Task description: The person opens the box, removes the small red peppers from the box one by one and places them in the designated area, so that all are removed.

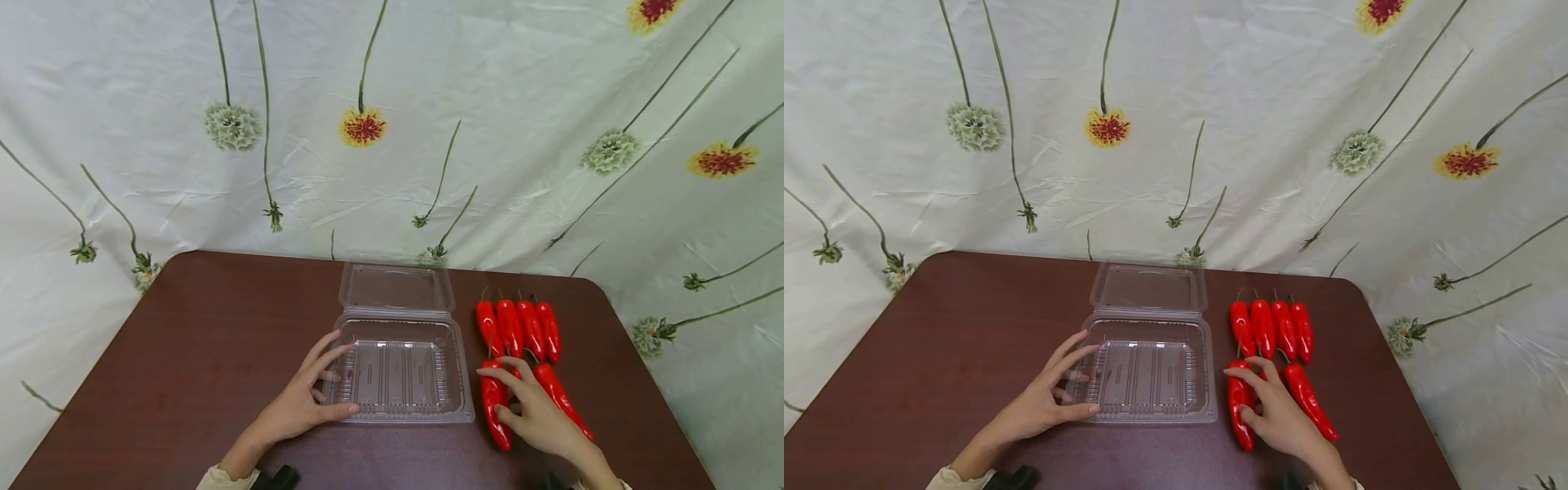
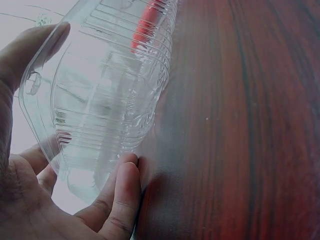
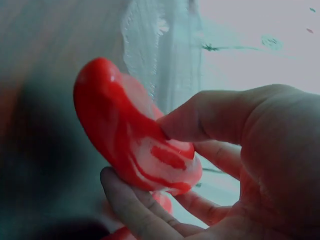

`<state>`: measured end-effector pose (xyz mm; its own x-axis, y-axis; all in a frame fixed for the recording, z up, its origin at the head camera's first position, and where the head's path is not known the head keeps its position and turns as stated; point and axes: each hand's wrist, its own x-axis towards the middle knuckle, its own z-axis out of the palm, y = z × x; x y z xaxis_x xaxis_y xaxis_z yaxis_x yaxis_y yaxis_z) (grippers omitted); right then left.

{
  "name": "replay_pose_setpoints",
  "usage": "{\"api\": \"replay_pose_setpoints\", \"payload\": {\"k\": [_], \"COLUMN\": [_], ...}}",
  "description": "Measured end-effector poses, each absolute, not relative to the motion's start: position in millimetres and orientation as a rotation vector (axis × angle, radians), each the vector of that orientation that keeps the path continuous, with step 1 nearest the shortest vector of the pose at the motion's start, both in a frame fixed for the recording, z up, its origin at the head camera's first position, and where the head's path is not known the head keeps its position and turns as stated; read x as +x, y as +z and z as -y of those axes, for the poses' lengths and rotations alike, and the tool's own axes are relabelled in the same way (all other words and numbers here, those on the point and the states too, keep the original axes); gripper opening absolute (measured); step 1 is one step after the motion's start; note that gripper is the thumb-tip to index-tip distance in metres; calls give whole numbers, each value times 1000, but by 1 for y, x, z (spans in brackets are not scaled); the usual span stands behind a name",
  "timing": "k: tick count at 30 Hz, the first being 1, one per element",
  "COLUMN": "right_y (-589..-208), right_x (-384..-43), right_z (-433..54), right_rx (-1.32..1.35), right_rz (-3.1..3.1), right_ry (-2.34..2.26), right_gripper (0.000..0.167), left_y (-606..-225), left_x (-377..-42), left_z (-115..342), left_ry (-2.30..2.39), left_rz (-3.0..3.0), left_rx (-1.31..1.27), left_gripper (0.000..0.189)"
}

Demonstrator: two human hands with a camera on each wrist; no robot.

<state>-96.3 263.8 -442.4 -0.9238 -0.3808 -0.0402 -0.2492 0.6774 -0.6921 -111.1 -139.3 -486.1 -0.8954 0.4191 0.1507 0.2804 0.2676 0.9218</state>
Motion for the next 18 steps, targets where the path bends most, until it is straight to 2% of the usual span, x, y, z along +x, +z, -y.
{"api": "replay_pose_setpoints", "payload": {"k": [18], "right_y": [-453], "right_x": [-86], "right_z": [-257], "right_rx": [-469], "right_rz": [-2911], "right_ry": [-742], "right_gripper": [55], "left_y": [-488], "left_x": [-111], "left_z": [139], "left_ry": [1699], "left_rz": [-2403], "left_rx": [657], "left_gripper": [85]}}
